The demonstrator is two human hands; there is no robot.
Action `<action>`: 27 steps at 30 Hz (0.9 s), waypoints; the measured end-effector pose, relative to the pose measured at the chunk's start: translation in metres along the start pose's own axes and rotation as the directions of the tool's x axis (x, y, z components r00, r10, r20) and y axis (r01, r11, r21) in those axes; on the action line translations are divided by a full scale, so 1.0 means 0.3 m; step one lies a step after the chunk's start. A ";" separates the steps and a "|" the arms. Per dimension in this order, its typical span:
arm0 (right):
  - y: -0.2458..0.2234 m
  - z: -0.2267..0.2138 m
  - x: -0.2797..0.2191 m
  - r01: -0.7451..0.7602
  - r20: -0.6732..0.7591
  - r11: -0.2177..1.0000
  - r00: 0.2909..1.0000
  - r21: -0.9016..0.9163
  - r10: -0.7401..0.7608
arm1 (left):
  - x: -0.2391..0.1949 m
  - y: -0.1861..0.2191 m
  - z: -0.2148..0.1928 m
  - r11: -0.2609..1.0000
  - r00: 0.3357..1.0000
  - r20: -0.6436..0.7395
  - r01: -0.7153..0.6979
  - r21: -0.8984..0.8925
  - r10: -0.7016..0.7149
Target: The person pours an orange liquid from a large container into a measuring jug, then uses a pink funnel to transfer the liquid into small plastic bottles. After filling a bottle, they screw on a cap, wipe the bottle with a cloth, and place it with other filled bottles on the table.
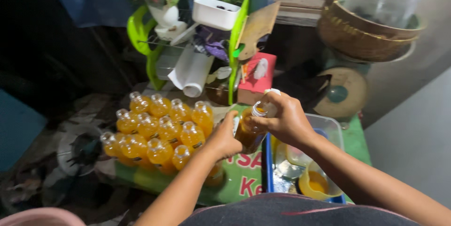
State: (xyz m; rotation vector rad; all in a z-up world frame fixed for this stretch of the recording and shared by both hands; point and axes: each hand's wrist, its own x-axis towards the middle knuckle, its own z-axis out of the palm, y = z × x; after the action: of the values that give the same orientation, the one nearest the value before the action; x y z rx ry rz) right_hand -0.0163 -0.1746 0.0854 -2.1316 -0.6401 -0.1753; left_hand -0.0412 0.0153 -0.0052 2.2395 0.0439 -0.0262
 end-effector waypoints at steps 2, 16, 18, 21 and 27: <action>0.026 0.065 0.020 -0.012 0.022 1.000 1.000 0.020 0.011 | 0.021 -0.061 -0.052 0.998 0.998 -0.049 0.038 0.045 -0.036; 0.195 0.505 0.049 -0.036 0.144 0.996 0.988 -0.082 0.048 | -0.021 -0.213 -0.218 0.998 0.984 -0.168 0.055 -0.008 -0.056; 0.210 0.540 0.048 -0.063 0.148 0.993 0.986 -0.095 0.077 | -0.016 -0.211 -0.210 0.999 0.987 -0.156 0.034 -0.006 -0.035; 0.230 0.579 0.039 -0.067 0.124 0.993 0.989 -0.101 0.079 | -0.003 -0.211 -0.193 1.000 0.993 -0.121 0.010 -0.029 -0.013; 0.257 0.614 0.040 -0.027 0.152 0.994 0.987 -0.110 0.044 | 0.018 -0.214 -0.186 0.999 0.997 -0.072 -0.011 -0.047 0.007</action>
State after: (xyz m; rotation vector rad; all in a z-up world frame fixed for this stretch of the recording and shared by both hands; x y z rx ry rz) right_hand 0.0135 -0.0618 -0.0771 -2.2748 -0.6951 -0.0260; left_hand -0.0383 0.0992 -0.0211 2.1925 0.0730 0.0599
